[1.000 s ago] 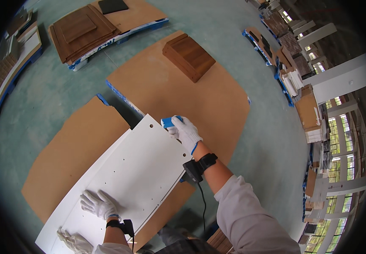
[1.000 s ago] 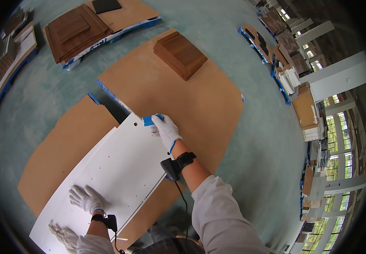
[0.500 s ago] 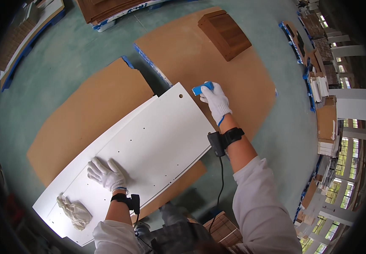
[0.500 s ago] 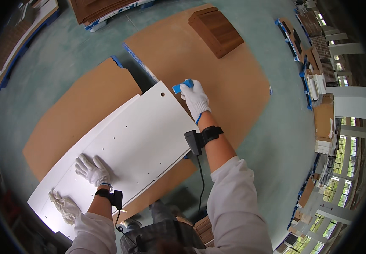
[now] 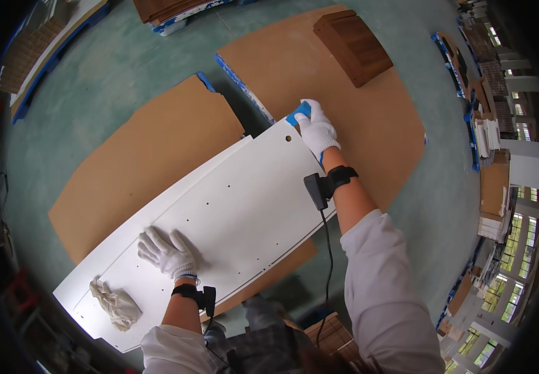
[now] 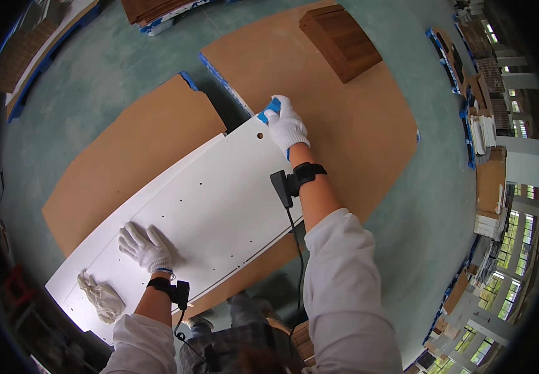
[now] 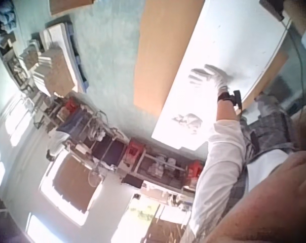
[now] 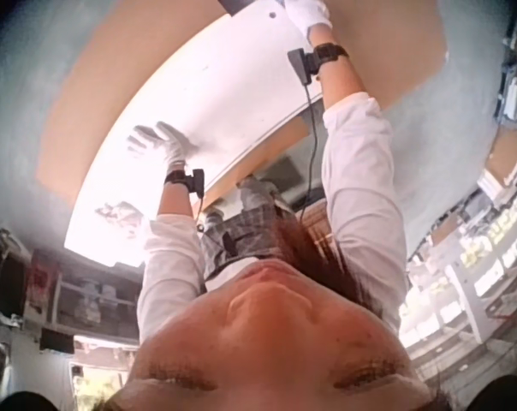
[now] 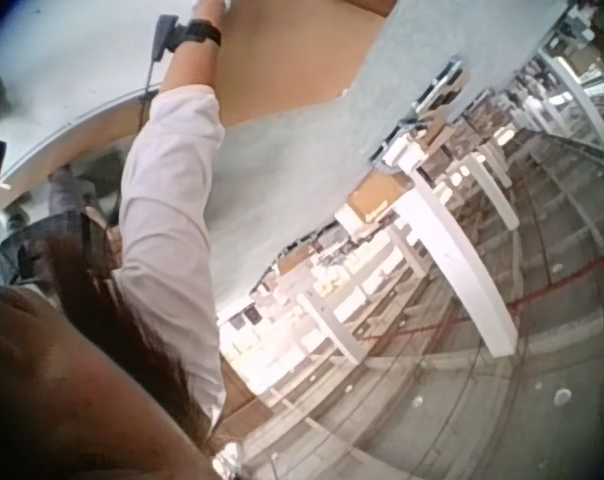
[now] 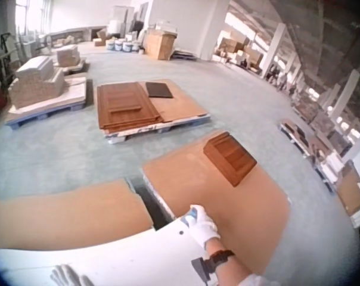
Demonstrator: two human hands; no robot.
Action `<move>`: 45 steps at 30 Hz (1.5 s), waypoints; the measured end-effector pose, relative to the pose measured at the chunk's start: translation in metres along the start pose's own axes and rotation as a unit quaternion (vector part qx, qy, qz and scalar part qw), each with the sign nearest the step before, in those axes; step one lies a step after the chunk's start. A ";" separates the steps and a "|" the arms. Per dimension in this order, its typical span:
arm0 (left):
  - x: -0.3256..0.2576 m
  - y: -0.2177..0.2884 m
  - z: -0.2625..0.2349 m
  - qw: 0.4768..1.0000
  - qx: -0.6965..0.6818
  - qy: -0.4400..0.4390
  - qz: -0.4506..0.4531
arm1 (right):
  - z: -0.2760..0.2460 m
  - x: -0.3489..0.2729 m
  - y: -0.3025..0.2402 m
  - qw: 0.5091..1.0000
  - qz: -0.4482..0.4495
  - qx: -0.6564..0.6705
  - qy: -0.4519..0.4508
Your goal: Wiping down and scraping furniture panels to clean them.
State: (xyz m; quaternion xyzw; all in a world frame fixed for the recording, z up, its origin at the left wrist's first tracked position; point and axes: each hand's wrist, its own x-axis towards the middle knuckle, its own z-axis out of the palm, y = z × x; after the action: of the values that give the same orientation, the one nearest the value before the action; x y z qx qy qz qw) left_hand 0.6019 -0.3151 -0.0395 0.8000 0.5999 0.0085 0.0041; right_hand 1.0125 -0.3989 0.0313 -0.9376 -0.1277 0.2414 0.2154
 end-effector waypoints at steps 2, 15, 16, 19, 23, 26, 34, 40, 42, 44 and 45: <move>0.001 -0.001 -0.002 1.000 0.001 -0.001 0.000 | -0.003 -0.001 -0.001 1.000 0.001 -0.026 -0.007; 0.002 0.000 -0.004 1.000 -0.010 -0.021 -0.005 | -0.004 0.009 0.003 0.998 -0.002 -0.062 -0.010; 0.001 0.001 -0.003 1.000 -0.010 -0.021 -0.006 | -0.003 0.010 0.003 0.998 -0.002 -0.058 -0.001; 0.001 -0.001 -0.003 1.000 -0.008 -0.013 -0.003 | 0.005 0.010 -0.007 0.999 0.030 -0.035 0.012; 0.001 -0.001 -0.004 1.000 -0.013 -0.019 -0.003 | -0.002 0.011 -0.001 0.999 0.011 -0.046 -0.002; 0.002 -0.003 -0.003 1.000 -0.011 -0.015 0.000 | -0.006 0.012 -0.002 0.996 -0.015 -0.080 -0.030; 0.001 -0.001 -0.004 0.999 -0.016 -0.035 -0.013 | 0.007 0.017 -0.019 0.997 0.009 -0.042 0.059; 0.001 0.000 -0.005 0.999 -0.013 -0.032 -0.014 | 0.008 0.015 -0.015 0.994 -0.029 -0.100 0.040; 0.001 0.001 -0.005 0.999 -0.006 -0.037 -0.017 | 0.005 0.018 -0.014 0.993 -0.021 -0.109 0.049; 0.000 -0.001 -0.004 0.999 -0.007 -0.032 -0.014 | 0.004 0.015 -0.017 0.991 -0.014 -0.118 0.057; 0.000 -0.001 -0.004 1.000 -0.008 -0.026 -0.011 | 0.004 0.011 -0.018 0.992 -0.029 -0.108 0.055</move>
State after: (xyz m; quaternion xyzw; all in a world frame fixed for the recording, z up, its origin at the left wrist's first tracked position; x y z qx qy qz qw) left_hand 0.6008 -0.3146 -0.0361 0.7931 0.6085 -0.0079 0.0264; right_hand 1.0174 -0.3784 0.0320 -0.9630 -0.1683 0.1683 0.1264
